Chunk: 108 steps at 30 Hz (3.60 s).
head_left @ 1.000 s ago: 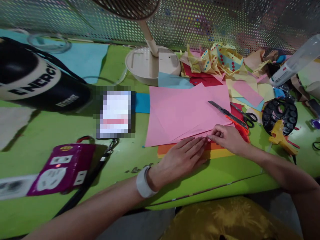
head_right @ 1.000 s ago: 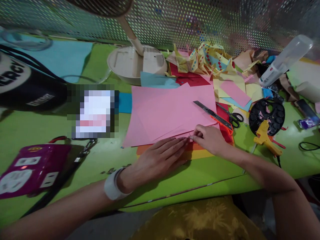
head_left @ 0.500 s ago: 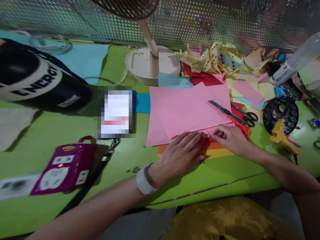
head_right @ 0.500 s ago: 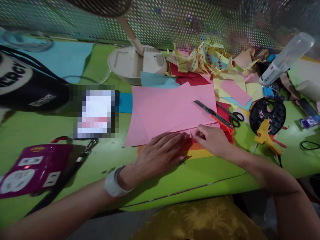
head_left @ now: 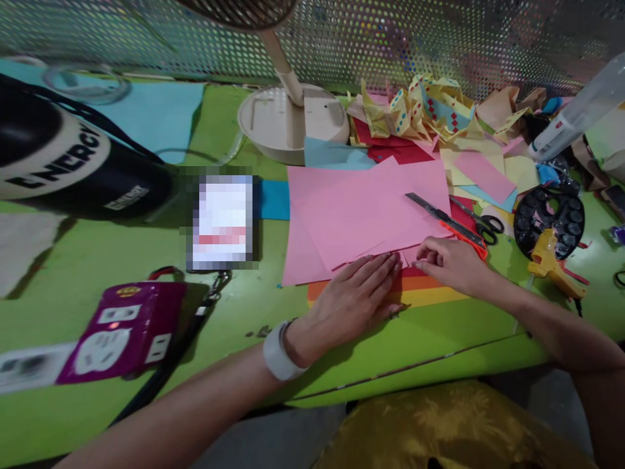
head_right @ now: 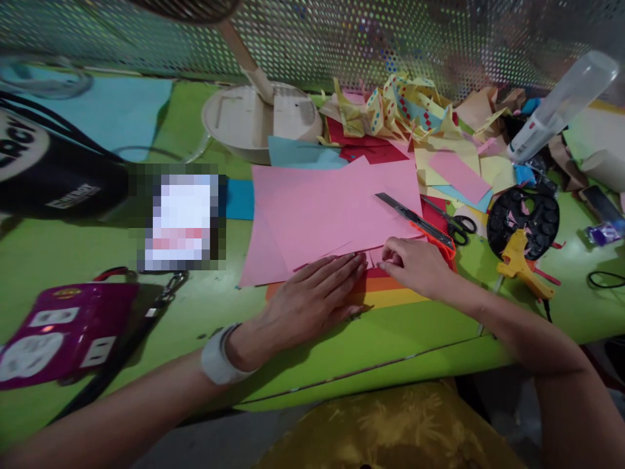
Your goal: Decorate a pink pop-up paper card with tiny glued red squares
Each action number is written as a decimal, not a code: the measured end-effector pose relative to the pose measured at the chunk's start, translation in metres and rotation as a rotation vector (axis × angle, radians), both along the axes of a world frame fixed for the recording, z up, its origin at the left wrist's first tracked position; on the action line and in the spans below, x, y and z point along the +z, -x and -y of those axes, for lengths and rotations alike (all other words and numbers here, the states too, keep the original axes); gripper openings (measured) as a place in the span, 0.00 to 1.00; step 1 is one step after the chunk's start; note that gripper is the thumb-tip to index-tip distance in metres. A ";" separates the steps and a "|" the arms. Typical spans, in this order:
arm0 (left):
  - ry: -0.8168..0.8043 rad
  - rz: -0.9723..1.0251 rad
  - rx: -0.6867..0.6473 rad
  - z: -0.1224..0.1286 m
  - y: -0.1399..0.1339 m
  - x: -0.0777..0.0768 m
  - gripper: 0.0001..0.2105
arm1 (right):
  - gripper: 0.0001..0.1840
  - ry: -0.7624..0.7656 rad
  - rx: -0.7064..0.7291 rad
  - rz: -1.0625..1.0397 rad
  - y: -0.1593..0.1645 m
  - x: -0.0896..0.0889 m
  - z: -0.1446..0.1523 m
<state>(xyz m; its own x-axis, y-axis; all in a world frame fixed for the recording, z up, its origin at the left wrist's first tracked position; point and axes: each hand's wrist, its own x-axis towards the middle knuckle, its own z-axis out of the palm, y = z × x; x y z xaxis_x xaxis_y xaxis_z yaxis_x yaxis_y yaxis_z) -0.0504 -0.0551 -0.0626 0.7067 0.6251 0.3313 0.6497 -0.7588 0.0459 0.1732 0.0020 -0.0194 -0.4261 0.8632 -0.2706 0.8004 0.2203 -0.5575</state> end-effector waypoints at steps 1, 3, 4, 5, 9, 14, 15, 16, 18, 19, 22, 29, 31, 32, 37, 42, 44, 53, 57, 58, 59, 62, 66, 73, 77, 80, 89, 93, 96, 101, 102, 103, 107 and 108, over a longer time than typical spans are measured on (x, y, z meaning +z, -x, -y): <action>0.003 0.001 0.003 0.000 0.000 0.000 0.26 | 0.04 0.001 -0.009 0.009 0.001 0.000 0.000; 0.004 0.000 0.007 0.000 0.000 0.000 0.25 | 0.05 0.006 -0.025 0.024 0.002 0.001 0.000; 0.001 -0.001 0.007 0.000 0.000 0.001 0.25 | 0.06 0.014 -0.036 0.030 0.003 0.002 -0.001; -0.006 -0.003 0.005 0.000 -0.001 0.001 0.25 | 0.07 0.024 -0.047 0.035 0.004 0.002 -0.001; -0.056 -0.012 -0.010 -0.001 -0.002 0.004 0.25 | 0.10 0.060 -0.075 0.092 0.010 0.005 -0.004; -0.059 -0.040 -0.010 -0.002 -0.003 0.006 0.24 | 0.12 0.034 -0.080 0.206 0.018 0.013 -0.004; -0.058 -0.041 -0.010 -0.002 -0.003 0.006 0.24 | 0.12 0.032 -0.073 0.215 0.019 0.014 -0.003; -0.062 -0.036 -0.009 -0.002 -0.003 0.005 0.24 | 0.12 0.032 -0.065 0.219 0.019 0.015 -0.003; -0.071 -0.023 -0.001 -0.002 -0.003 0.005 0.23 | 0.12 0.035 -0.049 0.220 0.019 0.015 -0.003; -0.076 -0.016 0.003 -0.002 -0.003 0.005 0.23 | 0.12 0.034 -0.043 0.218 0.018 0.015 -0.003; -0.072 -0.002 0.014 -0.002 -0.005 0.008 0.20 | 0.12 0.021 -0.032 0.201 0.015 0.011 -0.005; -0.037 0.003 0.049 -0.004 -0.006 0.014 0.17 | 0.11 0.010 -0.030 0.191 0.013 0.007 -0.006; -0.053 -0.001 0.039 -0.005 -0.005 0.013 0.16 | 0.11 0.004 -0.034 0.189 0.013 0.007 -0.006; -0.060 -0.004 0.033 -0.005 -0.005 0.013 0.16 | 0.11 0.001 -0.032 0.185 0.013 0.007 -0.006; -0.062 -0.067 0.031 -0.005 -0.003 0.018 0.16 | 0.10 -0.002 -0.009 0.182 0.012 0.006 -0.007; -0.008 -0.125 0.028 -0.004 0.008 0.025 0.12 | 0.10 -0.010 0.006 0.186 0.011 0.005 -0.010; 0.011 -0.133 0.003 -0.003 0.015 0.027 0.13 | 0.10 -0.007 0.010 0.185 0.011 0.004 -0.011; 0.706 0.140 0.394 -0.022 0.001 0.054 0.20 | 0.09 -0.046 0.029 0.178 0.010 0.000 -0.010; 1.376 0.288 0.463 -0.043 -0.022 0.052 0.24 | 0.09 -0.041 0.033 0.171 0.010 0.000 -0.009; 1.417 0.301 0.466 -0.047 -0.024 0.050 0.26 | 0.09 -0.039 0.033 0.166 0.010 0.000 -0.009; 1.439 0.307 0.463 -0.050 -0.025 0.047 0.27 | 0.08 -0.040 0.033 0.162 0.010 0.000 -0.009; 1.461 0.316 0.456 -0.053 -0.023 0.042 0.28 | 0.09 -0.048 0.033 0.151 0.010 0.000 -0.008; 1.465 0.305 0.455 -0.051 -0.020 0.042 0.28 | 0.11 -0.056 0.032 0.149 0.010 0.000 -0.007; 1.472 0.254 0.507 -0.045 -0.011 0.048 0.26 | 0.10 -0.040 0.029 0.148 0.009 0.000 -0.007; 1.482 0.262 0.533 -0.040 0.002 0.049 0.24 | 0.11 -0.042 0.028 0.153 0.009 0.000 -0.007; 1.479 0.219 0.571 -0.038 0.012 0.051 0.23 | 0.11 -0.042 0.029 0.146 0.010 0.000 -0.007; 0.989 0.461 0.485 -0.041 0.015 0.072 0.18 | 0.09 -0.184 0.021 0.090 0.000 0.004 -0.011; 0.637 0.422 0.350 -0.050 0.005 0.059 0.14 | 0.10 -0.348 0.100 0.241 -0.001 -0.002 -0.012; 0.489 0.333 0.283 -0.056 0.002 0.046 0.14 | 0.13 -0.451 0.188 0.324 0.001 -0.009 -0.013; 0.475 0.188 0.254 -0.057 0.003 0.038 0.10 | 0.16 -0.551 0.277 0.294 0.001 -0.017 -0.016; 0.472 0.167 0.250 -0.056 0.003 0.038 0.09 | 0.16 -0.561 0.282 0.277 0.000 -0.017 -0.016; 0.466 0.145 0.252 -0.055 0.003 0.039 0.08 | 0.16 -0.572 0.284 0.257 -0.001 -0.017 -0.017; 0.429 0.023 0.280 -0.049 0.000 0.043 0.05 | 0.16 -0.624 0.300 0.144 -0.005 -0.015 -0.017; 0.423 0.002 0.286 -0.048 0.000 0.043 0.05 | 0.16 -0.632 0.317 0.115 -0.007 -0.014 -0.016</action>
<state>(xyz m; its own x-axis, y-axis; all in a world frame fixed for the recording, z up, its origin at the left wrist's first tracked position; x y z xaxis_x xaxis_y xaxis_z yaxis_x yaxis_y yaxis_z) -0.0499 -0.0071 -0.0193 0.4870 0.8733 0.0088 0.8285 -0.4652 0.3118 0.1798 0.0182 -0.0333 -0.6811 0.7092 0.1823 0.6904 0.7049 -0.1627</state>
